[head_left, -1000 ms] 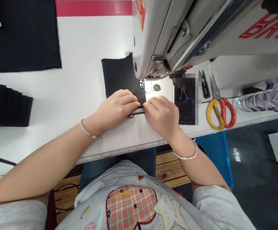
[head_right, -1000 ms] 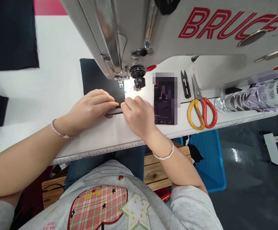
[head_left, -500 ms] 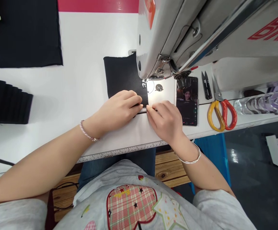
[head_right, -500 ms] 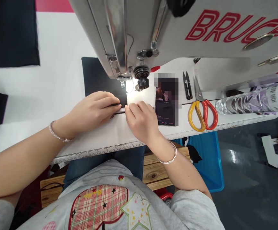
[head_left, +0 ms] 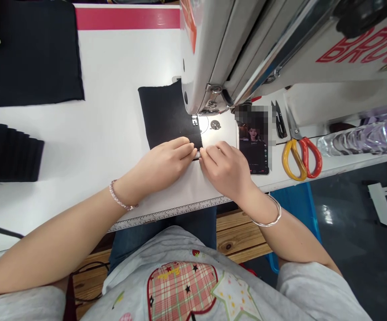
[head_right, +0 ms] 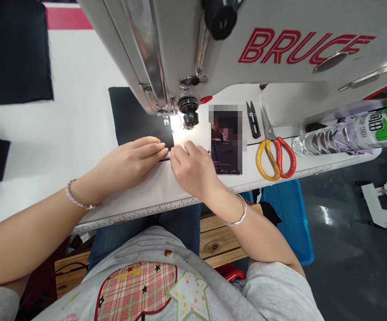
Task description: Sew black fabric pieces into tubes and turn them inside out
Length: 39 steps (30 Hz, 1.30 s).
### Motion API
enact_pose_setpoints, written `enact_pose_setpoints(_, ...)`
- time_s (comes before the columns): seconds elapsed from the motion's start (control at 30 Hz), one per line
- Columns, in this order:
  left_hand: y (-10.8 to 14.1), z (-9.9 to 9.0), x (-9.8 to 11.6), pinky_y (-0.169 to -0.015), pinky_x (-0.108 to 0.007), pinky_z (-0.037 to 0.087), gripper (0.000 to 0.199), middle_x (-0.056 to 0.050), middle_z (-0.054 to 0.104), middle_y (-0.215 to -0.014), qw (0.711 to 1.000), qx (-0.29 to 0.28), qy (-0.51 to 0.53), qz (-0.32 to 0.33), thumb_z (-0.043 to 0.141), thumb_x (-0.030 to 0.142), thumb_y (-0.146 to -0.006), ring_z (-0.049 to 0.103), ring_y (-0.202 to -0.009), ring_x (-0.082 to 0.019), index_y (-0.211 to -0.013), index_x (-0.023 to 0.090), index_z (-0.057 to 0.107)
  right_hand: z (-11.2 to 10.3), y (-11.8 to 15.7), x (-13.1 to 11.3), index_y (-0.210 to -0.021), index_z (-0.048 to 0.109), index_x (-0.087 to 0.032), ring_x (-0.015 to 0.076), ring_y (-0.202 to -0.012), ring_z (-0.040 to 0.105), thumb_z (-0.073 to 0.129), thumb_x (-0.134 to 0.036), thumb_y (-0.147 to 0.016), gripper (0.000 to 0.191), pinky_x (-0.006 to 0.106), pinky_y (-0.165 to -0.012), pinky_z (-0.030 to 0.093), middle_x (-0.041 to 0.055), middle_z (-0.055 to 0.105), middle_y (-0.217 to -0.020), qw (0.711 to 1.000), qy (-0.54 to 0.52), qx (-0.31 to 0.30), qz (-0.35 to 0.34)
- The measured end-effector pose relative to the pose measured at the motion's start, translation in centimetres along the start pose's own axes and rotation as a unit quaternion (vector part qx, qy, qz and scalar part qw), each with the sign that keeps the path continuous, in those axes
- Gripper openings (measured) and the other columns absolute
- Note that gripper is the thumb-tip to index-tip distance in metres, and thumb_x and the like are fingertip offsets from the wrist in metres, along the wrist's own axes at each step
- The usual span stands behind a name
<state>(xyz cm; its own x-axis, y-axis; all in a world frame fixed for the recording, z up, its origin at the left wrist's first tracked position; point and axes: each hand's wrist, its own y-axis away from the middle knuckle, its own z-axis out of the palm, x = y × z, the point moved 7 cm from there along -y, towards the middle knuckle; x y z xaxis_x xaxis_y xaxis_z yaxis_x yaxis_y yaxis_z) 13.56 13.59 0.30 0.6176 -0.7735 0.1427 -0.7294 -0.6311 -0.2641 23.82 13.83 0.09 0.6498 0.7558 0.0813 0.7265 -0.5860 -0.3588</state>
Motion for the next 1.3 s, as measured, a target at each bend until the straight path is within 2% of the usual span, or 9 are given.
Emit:
enact_pose_setpoints(0.2, -0.1, 0.0, -0.1, -0.082, -0.037, 0.054, 0.033, -0.008, 0.064, -0.096, 1.0, 0.0, -0.006, -0.008, 0.03, 0.016, -0.1, 0.059, -0.104, -0.022, -0.101, 0.015, 0.063, 0.2, -0.5, 0.4, -0.074, 0.061, -0.017, 0.0197, -0.073, 0.044, 0.041, -0.008, -0.094, 0.029, 0.034, -0.058, 0.029, 0.0054, 0.056, -0.07, 0.999, -0.017, -0.03, 0.011)
enact_pose_setpoints(0.4, -0.4, 0.3, -0.9, -0.085, -0.04, 0.053, 0.032, -0.012, 0.065, -0.1, 0.999, -0.017, 0.02, -0.023, 0.036, 0.028, -0.1, 0.059, -0.106, -0.025, -0.105, 0.012, 0.063, 1.0, -1.2, 1.1, -0.078, 0.062, -0.017, 0.0216, -0.08, 0.048, 0.038, -0.008, -0.094, 0.03, 0.035, -0.062, 0.033, 0.0073, 0.059, -0.077, 0.997, -0.032, -0.064, 0.016)
enact_pose_setpoints(0.77, -0.8, 0.2, -2.5, -0.097, -0.042, 0.05, 0.041, -0.013, 0.065, -0.101, 0.998, -0.026, 0.052, -0.04, 0.033, 0.036, -0.101, 0.058, -0.111, -0.027, -0.109, 0.01, 0.062, 1.4, -2.9, 2.2, -0.069, 0.059, -0.019, 0.0217, -0.075, 0.049, 0.041, -0.015, -0.095, 0.032, 0.034, -0.06, 0.032, 0.0066, 0.059, -0.073, 0.997, -0.013, -0.073, 0.023)
enact_pose_setpoints(1.07, -1.4, -0.1, -3.3, -0.088, -0.047, 0.05, 0.042, -0.014, 0.063, -0.093, 0.997, -0.042, 0.051, -0.032, 0.028, 0.035, -0.1, 0.059, -0.096, -0.029, -0.099, 0.012, 0.063, 2.1, -3.7, 3.0, -0.068, 0.06, -0.017, 0.0196, -0.07, 0.046, 0.04, -0.011, -0.092, 0.032, 0.034, -0.058, 0.029, 0.0071, 0.058, -0.075, 0.994, -0.034, -0.096, 0.05)
enact_pose_setpoints(1.3, -1.5, 0.2, -4.0, -0.079, -0.045, 0.048, 0.045, -0.013, 0.058, -0.087, 0.998, -0.052, 0.024, -0.036, 0.025, 0.036, -0.1, 0.054, -0.086, -0.028, -0.095, 0.012, 0.062, 2.9, -3.9, 3.4, -0.068, 0.06, -0.016, 0.0211, -0.077, 0.047, 0.041, -0.011, -0.09, 0.029, 0.033, -0.059, 0.033, 0.0081, 0.056, -0.076, 0.99, -0.046, -0.11, 0.069)
